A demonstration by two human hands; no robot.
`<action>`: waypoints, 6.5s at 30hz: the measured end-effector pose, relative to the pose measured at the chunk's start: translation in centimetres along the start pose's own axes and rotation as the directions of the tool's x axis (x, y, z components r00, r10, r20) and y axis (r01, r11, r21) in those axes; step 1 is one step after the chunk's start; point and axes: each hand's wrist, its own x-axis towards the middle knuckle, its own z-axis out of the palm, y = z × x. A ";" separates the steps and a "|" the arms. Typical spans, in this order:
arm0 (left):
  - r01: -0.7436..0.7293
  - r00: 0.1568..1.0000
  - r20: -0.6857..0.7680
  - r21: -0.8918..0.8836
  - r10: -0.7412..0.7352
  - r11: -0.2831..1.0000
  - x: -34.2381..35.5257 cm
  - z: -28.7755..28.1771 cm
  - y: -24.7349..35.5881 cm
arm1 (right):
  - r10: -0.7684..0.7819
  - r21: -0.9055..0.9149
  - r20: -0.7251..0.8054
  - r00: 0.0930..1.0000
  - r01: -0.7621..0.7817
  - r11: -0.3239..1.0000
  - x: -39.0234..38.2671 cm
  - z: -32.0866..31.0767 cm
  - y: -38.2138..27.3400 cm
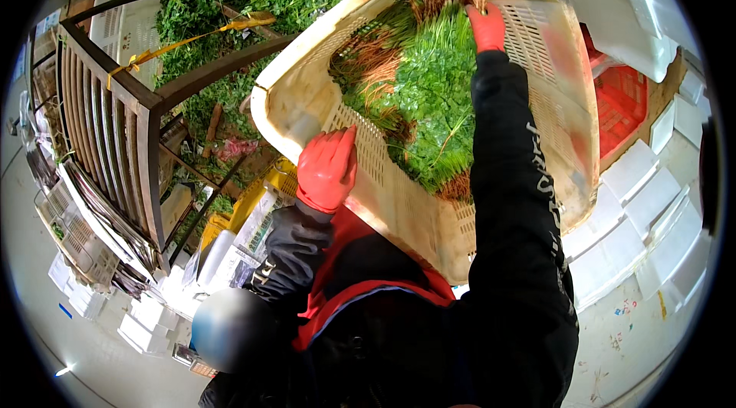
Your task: The person sorts bunches of herbs on a metal rack, places them into a plastic-lined crate, and covers them with a newspaper.
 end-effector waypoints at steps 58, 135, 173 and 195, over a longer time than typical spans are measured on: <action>-0.162 0.879 0.325 -0.484 0.349 0.860 18.6 23.1 1.6 | 0.081 0.561 0.111 0.991 -0.130 0.817 -8.6 -7.3 1.4; 0.134 0.970 0.028 -0.890 -0.241 0.435 -9.2 -29.8 -4.5 | -0.629 0.785 0.397 0.668 0.108 0.610 -13.1 -0.5 -49.3; -0.371 -0.705 -0.047 -0.826 -0.708 0.424 -71.4 -18.2 -9.3 | -0.070 0.680 0.730 -0.680 0.733 -0.015 -100.6 28.9 -37.4; 0.659 -0.290 -0.430 -0.738 -0.855 0.148 -74.0 -14.2 -16.9 | -0.257 0.613 0.641 -0.724 0.684 -0.396 -96.8 26.5 -31.3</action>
